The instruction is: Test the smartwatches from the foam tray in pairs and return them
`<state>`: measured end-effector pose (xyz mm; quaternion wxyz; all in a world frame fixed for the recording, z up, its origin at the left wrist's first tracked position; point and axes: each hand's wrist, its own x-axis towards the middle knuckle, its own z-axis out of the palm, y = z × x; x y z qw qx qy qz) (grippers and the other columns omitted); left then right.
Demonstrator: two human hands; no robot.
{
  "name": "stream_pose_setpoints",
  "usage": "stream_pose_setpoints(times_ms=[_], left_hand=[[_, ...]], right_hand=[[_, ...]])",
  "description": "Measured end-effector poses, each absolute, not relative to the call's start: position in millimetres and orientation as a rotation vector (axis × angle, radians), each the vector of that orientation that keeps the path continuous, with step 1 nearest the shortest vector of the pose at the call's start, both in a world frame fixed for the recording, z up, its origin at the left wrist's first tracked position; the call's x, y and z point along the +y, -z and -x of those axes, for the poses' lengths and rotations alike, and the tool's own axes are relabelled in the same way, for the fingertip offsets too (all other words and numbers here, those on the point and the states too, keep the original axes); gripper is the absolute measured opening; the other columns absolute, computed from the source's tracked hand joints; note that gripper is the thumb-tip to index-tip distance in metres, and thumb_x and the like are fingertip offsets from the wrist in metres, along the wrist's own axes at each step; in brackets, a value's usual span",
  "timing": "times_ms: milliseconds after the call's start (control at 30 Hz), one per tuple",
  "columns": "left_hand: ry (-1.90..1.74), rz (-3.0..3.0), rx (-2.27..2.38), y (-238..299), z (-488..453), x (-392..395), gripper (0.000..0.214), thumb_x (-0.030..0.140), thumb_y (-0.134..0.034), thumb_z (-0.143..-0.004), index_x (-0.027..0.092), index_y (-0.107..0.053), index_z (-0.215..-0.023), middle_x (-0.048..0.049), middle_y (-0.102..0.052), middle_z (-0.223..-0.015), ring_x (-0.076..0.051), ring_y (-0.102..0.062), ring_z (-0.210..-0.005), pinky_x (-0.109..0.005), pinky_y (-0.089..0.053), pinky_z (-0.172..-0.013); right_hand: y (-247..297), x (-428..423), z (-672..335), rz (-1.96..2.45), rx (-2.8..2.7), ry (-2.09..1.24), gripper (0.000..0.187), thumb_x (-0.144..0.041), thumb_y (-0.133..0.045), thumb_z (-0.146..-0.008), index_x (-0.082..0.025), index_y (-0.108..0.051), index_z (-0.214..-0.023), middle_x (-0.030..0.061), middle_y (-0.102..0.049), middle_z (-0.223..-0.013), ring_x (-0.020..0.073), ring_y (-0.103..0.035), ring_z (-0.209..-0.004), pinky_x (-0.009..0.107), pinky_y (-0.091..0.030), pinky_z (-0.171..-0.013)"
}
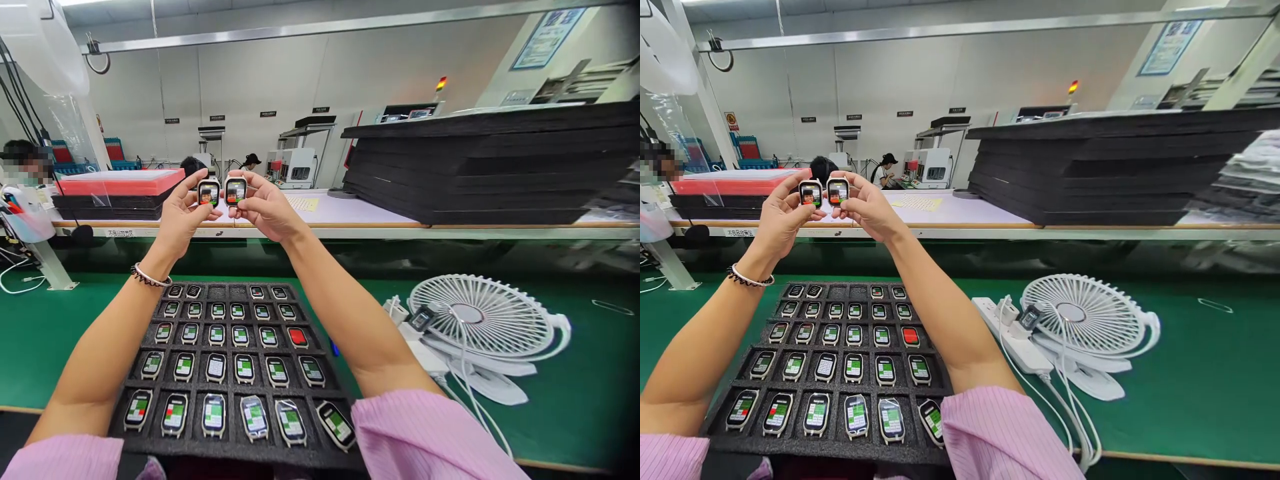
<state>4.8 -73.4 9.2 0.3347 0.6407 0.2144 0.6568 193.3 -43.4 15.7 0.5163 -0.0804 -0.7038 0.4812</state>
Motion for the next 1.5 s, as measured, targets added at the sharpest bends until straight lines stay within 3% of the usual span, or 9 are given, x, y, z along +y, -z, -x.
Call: stream_pose_setpoints(times_ms=[367,633,1033,1300,1500], left_hand=[[-1.681,-1.650,0.578,10,-7,-85,0.063,0.024,-0.089,-0.064,0.022,-0.063,-0.122,0.0009,-0.067,-0.083,-0.012,-0.067,-0.064,-0.025,-0.058,-0.065],[-1.406,-1.494,0.747,62,0,-90,0.067,0.020,-0.082,-0.068,0.016,-0.057,-0.130,-0.0035,-0.071,-0.092,-0.016,-0.074,-0.072,-0.028,-0.063,-0.074],[-1.344,-1.465,0.924,88,2,-67,0.055,0.027,-0.081,-0.070,0.013,-0.061,-0.120,0.0005,-0.069,-0.077,-0.011,-0.068,-0.056,-0.021,-0.056,-0.056],[-1.249,-1.429,0.884,96,5,-60,0.061,0.024,-0.078,-0.071,0.014,-0.057,-0.128,-0.0030,-0.072,-0.090,-0.017,-0.075,-0.069,-0.026,-0.062,-0.068],[-1.230,-1.395,0.948,97,3,-57,0.052,0.028,-0.078,-0.073,0.013,-0.061,-0.120,-0.0020,-0.071,-0.087,-0.018,-0.074,-0.063,-0.025,-0.062,-0.062]], right_hand=[[5,-58,-197,0.186,-1.693,-1.233,0.054,-0.024,-0.078,-0.074,-0.020,-0.054,-0.122,0.0003,-0.065,-0.091,0.0160,-0.066,-0.073,0.028,-0.054,-0.071],[65,-55,-202,0.286,-1.619,-1.447,0.055,-0.016,-0.072,-0.069,-0.020,-0.055,-0.121,0.0021,-0.067,-0.090,0.0175,-0.068,-0.074,0.027,-0.053,-0.066],[103,-21,-198,0.316,-1.584,-1.580,0.041,-0.028,-0.076,-0.083,-0.019,-0.058,-0.118,0.0002,-0.066,-0.086,0.0150,-0.068,-0.067,0.025,-0.054,-0.060],[115,-13,-203,0.290,-1.555,-1.618,0.047,-0.019,-0.075,-0.077,-0.019,-0.057,-0.121,0.0003,-0.067,-0.091,0.0151,-0.070,-0.071,0.024,-0.056,-0.064],[123,-7,-198,0.362,-1.518,-1.617,0.041,-0.030,-0.079,-0.081,-0.018,-0.058,-0.115,-0.0005,-0.066,-0.086,0.0119,-0.065,-0.059,0.024,-0.055,-0.059]])
